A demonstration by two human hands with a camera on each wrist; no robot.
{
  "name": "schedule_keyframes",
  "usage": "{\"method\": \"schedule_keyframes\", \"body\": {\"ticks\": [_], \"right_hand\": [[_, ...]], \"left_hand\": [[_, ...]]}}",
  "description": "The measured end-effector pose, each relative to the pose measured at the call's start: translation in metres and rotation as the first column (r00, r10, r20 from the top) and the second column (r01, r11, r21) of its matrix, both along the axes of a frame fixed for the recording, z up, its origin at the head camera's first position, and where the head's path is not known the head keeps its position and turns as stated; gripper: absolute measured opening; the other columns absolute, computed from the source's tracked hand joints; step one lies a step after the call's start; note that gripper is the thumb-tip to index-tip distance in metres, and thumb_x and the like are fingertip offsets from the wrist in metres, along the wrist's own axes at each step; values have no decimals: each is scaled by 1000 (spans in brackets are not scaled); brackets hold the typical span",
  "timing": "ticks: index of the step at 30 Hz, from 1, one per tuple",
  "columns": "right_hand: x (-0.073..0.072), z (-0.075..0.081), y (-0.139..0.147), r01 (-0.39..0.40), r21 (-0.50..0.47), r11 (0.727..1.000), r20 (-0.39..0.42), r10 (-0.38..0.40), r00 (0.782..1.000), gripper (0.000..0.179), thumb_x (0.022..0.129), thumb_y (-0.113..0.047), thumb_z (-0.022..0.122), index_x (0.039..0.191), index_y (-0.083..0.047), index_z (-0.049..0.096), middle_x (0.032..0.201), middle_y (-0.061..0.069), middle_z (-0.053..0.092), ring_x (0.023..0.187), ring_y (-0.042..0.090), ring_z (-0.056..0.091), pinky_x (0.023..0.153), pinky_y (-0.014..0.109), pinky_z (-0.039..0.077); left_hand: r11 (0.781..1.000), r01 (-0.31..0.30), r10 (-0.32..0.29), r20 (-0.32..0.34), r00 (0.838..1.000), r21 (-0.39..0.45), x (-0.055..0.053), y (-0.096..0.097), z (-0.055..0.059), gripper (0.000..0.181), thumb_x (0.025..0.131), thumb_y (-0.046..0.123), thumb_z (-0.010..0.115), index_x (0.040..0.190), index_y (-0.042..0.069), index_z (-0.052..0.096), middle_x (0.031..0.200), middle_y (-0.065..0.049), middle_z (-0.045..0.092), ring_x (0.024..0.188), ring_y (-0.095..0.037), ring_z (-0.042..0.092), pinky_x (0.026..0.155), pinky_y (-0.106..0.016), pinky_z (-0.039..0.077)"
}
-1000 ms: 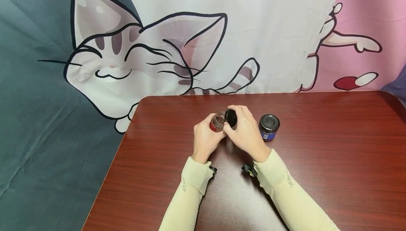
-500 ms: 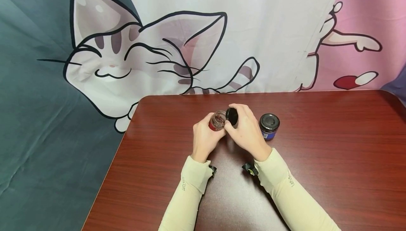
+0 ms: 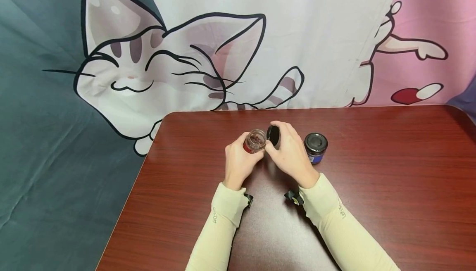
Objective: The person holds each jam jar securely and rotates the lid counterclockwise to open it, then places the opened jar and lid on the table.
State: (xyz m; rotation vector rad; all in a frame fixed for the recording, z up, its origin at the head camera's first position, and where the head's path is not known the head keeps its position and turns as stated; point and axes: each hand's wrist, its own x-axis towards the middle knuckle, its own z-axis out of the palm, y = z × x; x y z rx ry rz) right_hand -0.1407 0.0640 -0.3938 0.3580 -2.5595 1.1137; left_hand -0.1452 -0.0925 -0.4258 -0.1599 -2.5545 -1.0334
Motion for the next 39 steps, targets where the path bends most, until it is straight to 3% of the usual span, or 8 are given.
{"method": "schedule_keyframes", "body": {"ticks": [4, 12, 27, 39], "right_hand": [[-1, -1, 1, -7, 5, 1000, 5, 7, 1000, 51, 79, -21, 62, 126, -6, 49, 119, 11, 52, 93, 24, 52, 81, 42, 43], [0, -2, 1, -32, 34, 999, 14, 32, 999, 51, 80, -20, 62, 127, -6, 48, 122, 13, 51, 110, 27, 51, 88, 44, 41], [0, -3, 4, -37, 53, 998, 32, 36, 999, 51, 80, -19, 64, 126, -4, 48, 119, 16, 52, 100, 27, 53, 81, 43, 43], [-1, -7, 3, -63, 67, 996, 53, 60, 997, 50, 80, -17, 63, 126, -4, 48, 122, 15, 50, 104, 26, 51, 84, 43, 42]], "left_hand": [[1000, -6, 6, 20, 1000, 8, 1, -1, 2, 44, 62, 32, 78, 103, 20, 66, 83, 9, 65, 72, -10, 60, 63, -29, 48], [1000, -8, 8, 26, 1000, 4, 2, -2, 3, 43, 62, 31, 78, 101, 18, 66, 82, 8, 65, 72, -13, 61, 62, -31, 48], [1000, -14, 14, 36, 999, 12, 1, -3, 3, 43, 62, 30, 77, 101, 18, 65, 82, 8, 65, 73, -12, 61, 63, -31, 48], [1000, -20, 20, 37, 999, 15, 0, -4, 1, 43, 62, 31, 77, 102, 18, 65, 82, 8, 65, 72, -12, 61, 63, -32, 48]]}}
